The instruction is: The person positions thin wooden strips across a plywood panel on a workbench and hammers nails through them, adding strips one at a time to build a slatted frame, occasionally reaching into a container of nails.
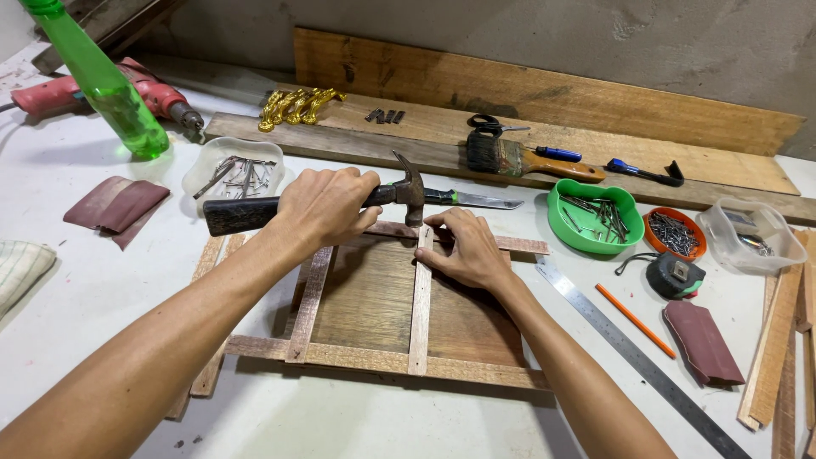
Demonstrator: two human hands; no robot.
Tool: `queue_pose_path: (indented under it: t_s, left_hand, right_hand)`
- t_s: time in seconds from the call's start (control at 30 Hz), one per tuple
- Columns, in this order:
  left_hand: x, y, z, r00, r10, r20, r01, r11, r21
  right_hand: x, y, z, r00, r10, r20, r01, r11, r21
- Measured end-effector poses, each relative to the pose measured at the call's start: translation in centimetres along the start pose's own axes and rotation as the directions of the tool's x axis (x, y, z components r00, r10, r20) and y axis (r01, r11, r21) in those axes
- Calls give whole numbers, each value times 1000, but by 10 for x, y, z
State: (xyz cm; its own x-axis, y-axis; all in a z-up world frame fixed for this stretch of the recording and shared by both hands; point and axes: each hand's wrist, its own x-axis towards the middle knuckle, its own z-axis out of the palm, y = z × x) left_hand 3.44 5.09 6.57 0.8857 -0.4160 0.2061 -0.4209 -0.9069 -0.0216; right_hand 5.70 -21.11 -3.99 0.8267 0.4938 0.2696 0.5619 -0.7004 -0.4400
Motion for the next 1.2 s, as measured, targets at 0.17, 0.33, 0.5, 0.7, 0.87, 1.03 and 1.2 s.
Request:
queue_pose_path:
  t_s: [0.17,0.33,0.5,0.7,0.87,1.03,1.2]
  left_hand:
    - [1,2,-3,1000,-8,23,7,1000,8]
    - [4,1,2,1000,7,5,-7,1000,23]
    - [7,-3,13,1000,18,-5,-17,999,32]
    - [6,-8,34,981,126,-150,-118,991,62]
    - [3,-5,32,958,173,-228,-162,985,63]
    - [4,-7,40,911,261,-321,-241,965,100]
    - [5,-10,53,913,279,-296,-255,960,119]
  right_hand:
    - [-1,-4,-3,1000,-16,-14,16,1000,-5]
    - [-1,1,1,1000,-26,-12,26,1000,-6]
    - [-2,3,3,1000,9,7,-9,999,-40]
    - [-1,-5,0,996,81,38,-79,996,-43]
    - [-2,-2,1,1000,8,-9,-8,1000,-18]
    - [-2,-2,0,998,-46,-36,44,998,-42]
    - [-3,-6,-1,1000,15,-14,-16,999,-42]
